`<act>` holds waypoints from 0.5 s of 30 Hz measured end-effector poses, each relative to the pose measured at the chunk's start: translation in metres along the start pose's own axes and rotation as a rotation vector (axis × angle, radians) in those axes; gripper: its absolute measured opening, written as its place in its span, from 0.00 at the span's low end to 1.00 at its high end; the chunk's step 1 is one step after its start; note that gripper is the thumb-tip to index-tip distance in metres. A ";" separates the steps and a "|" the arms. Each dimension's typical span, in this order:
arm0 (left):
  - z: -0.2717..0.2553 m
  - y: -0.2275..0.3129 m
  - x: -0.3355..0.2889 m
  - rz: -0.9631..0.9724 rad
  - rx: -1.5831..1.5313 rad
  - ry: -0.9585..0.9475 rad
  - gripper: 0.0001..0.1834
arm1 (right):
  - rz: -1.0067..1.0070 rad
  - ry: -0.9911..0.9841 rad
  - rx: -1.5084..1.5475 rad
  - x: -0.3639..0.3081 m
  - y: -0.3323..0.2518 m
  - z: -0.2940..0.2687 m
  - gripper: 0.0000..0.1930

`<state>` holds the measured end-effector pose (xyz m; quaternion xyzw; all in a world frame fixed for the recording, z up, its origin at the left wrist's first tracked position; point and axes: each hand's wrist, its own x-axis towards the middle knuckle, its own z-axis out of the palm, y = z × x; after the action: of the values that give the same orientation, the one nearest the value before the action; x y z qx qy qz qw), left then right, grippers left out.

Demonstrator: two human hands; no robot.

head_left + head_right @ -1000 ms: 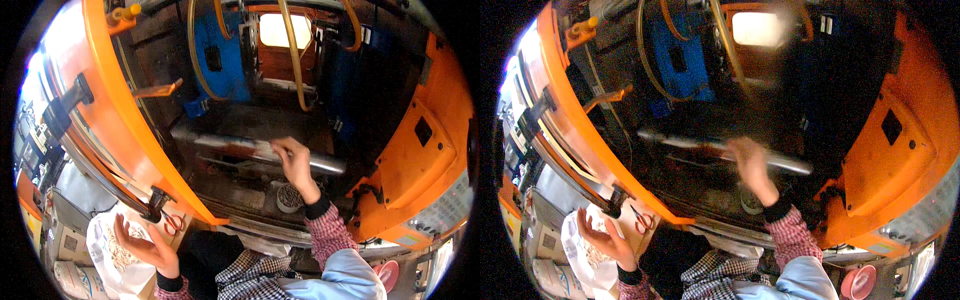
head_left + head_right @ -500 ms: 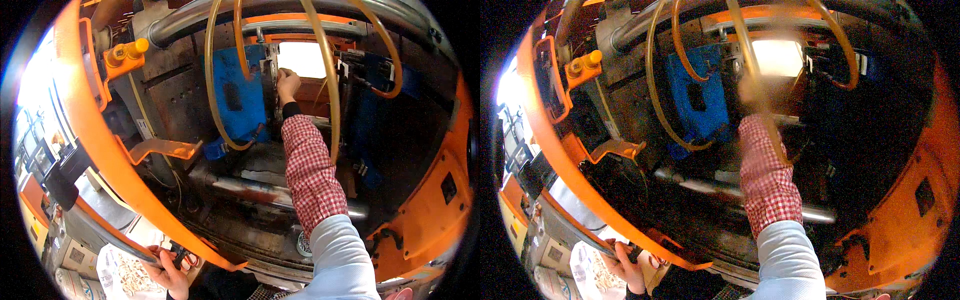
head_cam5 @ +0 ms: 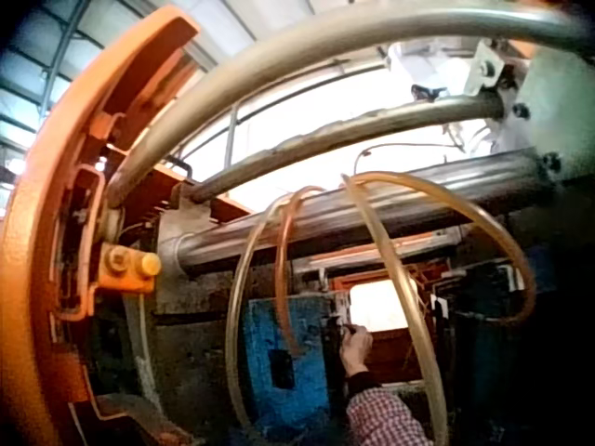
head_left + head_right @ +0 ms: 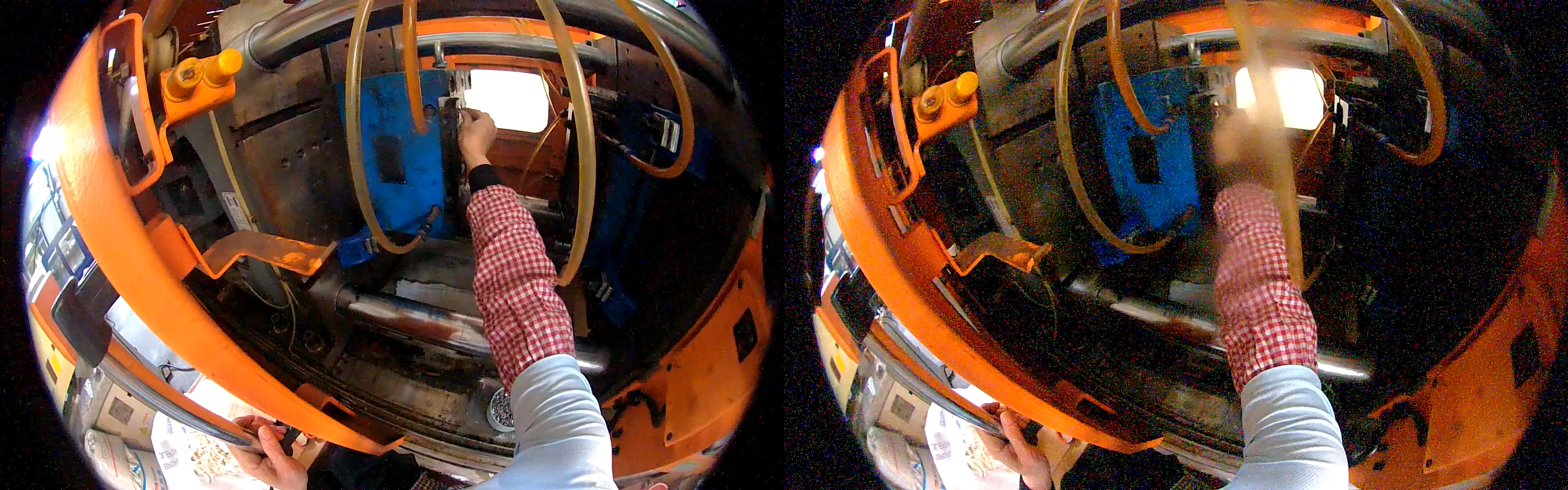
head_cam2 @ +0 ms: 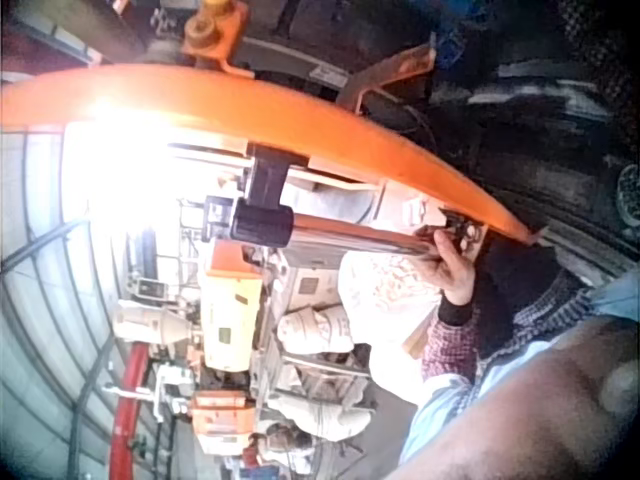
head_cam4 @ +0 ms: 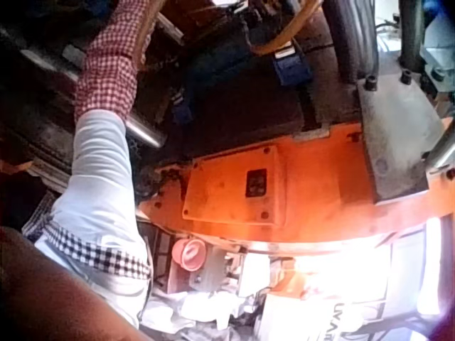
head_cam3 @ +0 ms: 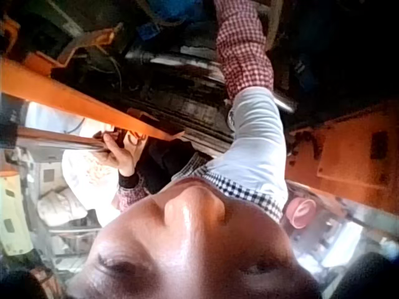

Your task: The person sits on the floor and repeatedly picks up white plastic components, inserts them into a machine, and removes the processed parts. The person then separates the parts by hand and places them into a white bag.

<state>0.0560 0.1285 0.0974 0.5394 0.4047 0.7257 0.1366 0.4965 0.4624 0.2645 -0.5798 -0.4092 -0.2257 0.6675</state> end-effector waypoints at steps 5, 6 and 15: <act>0.001 -0.003 -0.001 0.024 -0.032 -0.026 0.14 | -0.037 -0.061 -0.169 0.010 0.020 0.011 0.14; 0.001 -0.002 -0.002 0.020 -0.036 0.011 0.14 | -0.018 -0.057 -0.113 0.003 0.010 0.013 0.16; 0.004 0.019 0.004 -0.023 -0.006 -0.057 0.12 | 0.200 -0.216 -0.036 -0.005 0.000 -0.001 0.23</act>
<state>0.0624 0.1207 0.1139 0.5548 0.4048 0.7094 0.1582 0.4940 0.4607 0.2610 -0.6505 -0.4149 -0.1016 0.6280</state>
